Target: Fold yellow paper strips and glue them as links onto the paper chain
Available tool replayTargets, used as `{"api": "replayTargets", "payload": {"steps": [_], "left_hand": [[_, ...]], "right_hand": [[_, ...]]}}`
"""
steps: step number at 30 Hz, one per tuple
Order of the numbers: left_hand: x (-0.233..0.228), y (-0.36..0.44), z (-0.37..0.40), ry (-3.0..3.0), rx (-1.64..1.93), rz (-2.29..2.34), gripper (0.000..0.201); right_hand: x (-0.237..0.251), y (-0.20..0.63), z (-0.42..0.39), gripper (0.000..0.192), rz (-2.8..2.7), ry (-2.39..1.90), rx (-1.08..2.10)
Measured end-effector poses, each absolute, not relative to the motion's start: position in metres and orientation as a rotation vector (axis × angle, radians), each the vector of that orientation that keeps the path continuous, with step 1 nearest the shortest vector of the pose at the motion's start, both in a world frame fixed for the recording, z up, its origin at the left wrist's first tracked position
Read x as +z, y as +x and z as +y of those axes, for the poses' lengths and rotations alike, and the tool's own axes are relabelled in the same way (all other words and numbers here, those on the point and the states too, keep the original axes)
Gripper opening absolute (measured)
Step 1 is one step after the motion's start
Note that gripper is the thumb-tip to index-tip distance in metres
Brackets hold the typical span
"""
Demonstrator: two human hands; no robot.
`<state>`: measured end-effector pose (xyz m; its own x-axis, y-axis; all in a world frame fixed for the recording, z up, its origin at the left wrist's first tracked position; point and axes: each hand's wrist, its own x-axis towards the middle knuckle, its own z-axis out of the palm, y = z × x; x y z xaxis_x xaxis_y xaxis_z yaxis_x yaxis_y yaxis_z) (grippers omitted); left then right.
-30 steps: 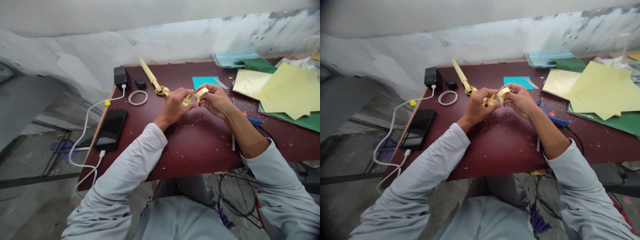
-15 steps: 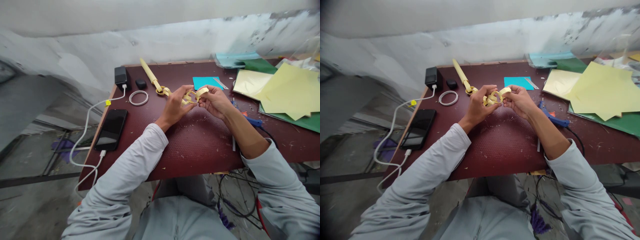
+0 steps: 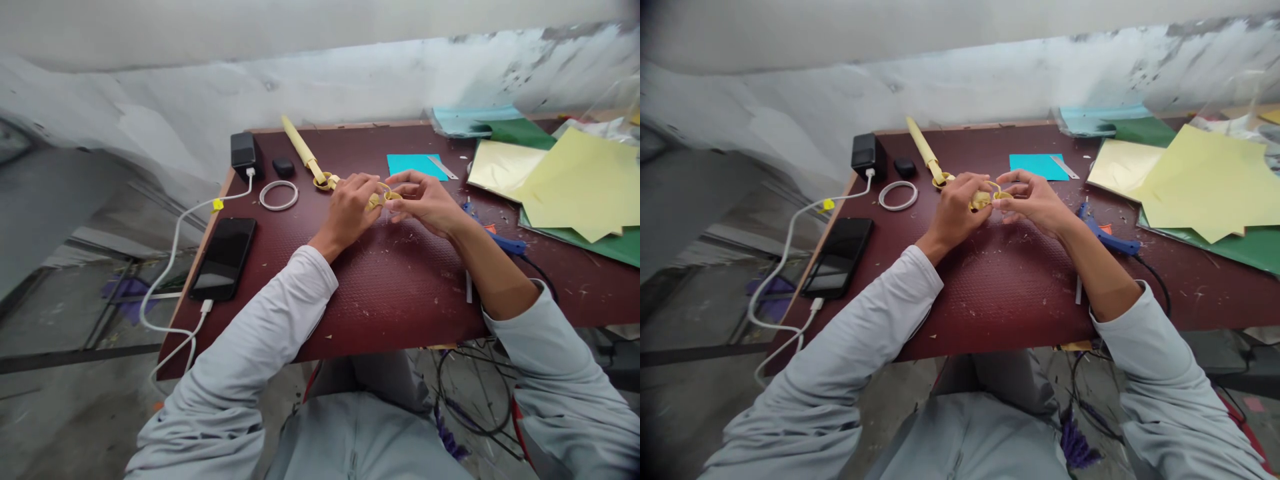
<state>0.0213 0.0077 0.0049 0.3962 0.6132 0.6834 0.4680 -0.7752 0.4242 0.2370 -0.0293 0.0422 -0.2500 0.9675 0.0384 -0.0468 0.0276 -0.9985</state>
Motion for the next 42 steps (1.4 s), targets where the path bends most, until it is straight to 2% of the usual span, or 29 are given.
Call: {"api": "replayTargets", "payload": {"steps": [2,4,9,13,17,22,27,34,39,42], "left_hand": [[0.006,0.022,0.006,2.532,1.243,0.99,0.018],[0.008,0.02,0.005,2.58,1.169,0.964,0.023],[0.02,0.002,0.012,2.715,0.988,0.897,0.068],[0.024,-0.019,0.026,2.719,0.953,1.054,0.077],[0.016,-0.035,0.039,2.71,0.867,1.22,0.074],[0.004,-0.046,0.051,2.602,0.764,1.544,0.056],[-0.003,-0.048,0.059,2.525,0.732,1.666,0.037],[-0.002,-0.046,0.061,2.484,0.825,1.682,0.051],[0.005,-0.042,0.056,2.51,0.947,1.751,0.024],[0.005,-0.038,0.053,2.505,0.917,1.701,0.022]], "right_hand": [[0.04,0.237,-0.028,0.058,-1.42,-1.043,1.316],[0.039,0.239,-0.025,0.056,-1.481,-1.069,1.253],[0.041,0.257,-0.019,0.038,-1.709,-1.203,0.96],[0.044,0.279,-0.013,0.032,-1.876,-1.358,0.632],[0.044,0.298,-0.007,0.031,-1.944,-1.482,0.413],[0.042,0.317,0.0,0.033,-1.938,-1.58,0.203],[0.034,0.336,0.011,0.035,-1.86,-1.639,0.149],[0.025,0.351,0.021,0.038,-1.838,-1.647,0.154],[0.022,0.356,0.024,0.037,-1.797,-1.655,0.144],[0.021,0.358,0.025,0.038,-1.79,-1.656,0.142]]}}
